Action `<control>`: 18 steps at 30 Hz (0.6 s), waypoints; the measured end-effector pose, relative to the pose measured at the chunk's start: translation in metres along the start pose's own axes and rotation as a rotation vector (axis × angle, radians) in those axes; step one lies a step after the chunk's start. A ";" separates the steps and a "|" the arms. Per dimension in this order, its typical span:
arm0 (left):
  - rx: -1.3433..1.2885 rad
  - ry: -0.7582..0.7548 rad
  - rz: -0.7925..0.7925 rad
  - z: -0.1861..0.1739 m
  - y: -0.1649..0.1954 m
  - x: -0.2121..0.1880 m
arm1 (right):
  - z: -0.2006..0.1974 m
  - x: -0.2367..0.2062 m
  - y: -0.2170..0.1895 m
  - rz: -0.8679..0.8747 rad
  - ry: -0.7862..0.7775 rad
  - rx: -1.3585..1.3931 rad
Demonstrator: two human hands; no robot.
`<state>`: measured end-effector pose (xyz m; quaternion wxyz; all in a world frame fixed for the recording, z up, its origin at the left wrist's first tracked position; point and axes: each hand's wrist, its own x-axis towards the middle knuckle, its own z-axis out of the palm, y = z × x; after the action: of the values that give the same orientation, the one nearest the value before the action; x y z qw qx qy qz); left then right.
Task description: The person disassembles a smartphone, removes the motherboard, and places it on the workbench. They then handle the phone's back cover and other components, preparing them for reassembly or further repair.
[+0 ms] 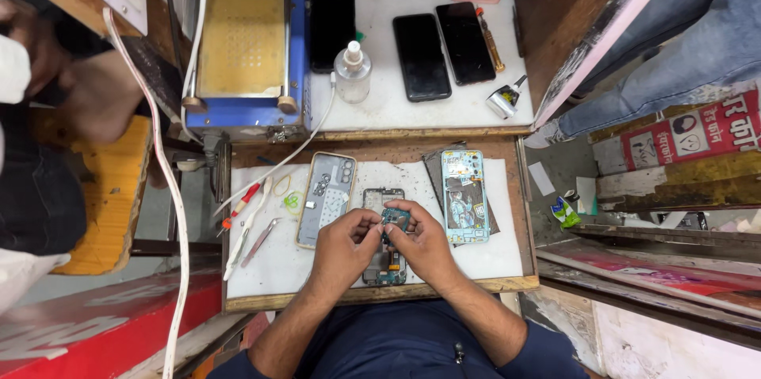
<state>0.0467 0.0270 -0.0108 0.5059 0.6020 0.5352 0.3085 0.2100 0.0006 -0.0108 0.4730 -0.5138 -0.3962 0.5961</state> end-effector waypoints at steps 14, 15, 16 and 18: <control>-0.176 0.006 -0.034 0.012 -0.030 0.005 | 0.007 0.003 -0.008 -0.042 0.027 0.043; -0.178 0.006 -0.041 0.012 -0.030 0.002 | 0.008 0.002 -0.008 -0.062 0.002 0.061; -0.176 0.009 -0.047 0.011 -0.030 0.000 | 0.009 -0.001 -0.007 -0.049 0.003 0.076; -0.165 0.020 -0.025 0.009 -0.031 0.006 | 0.009 0.002 -0.006 -0.051 -0.003 0.106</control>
<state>0.0459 0.0279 -0.0438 0.5522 0.5485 0.5204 0.3513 0.2019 0.0037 -0.0045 0.5141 -0.4769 -0.3778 0.6046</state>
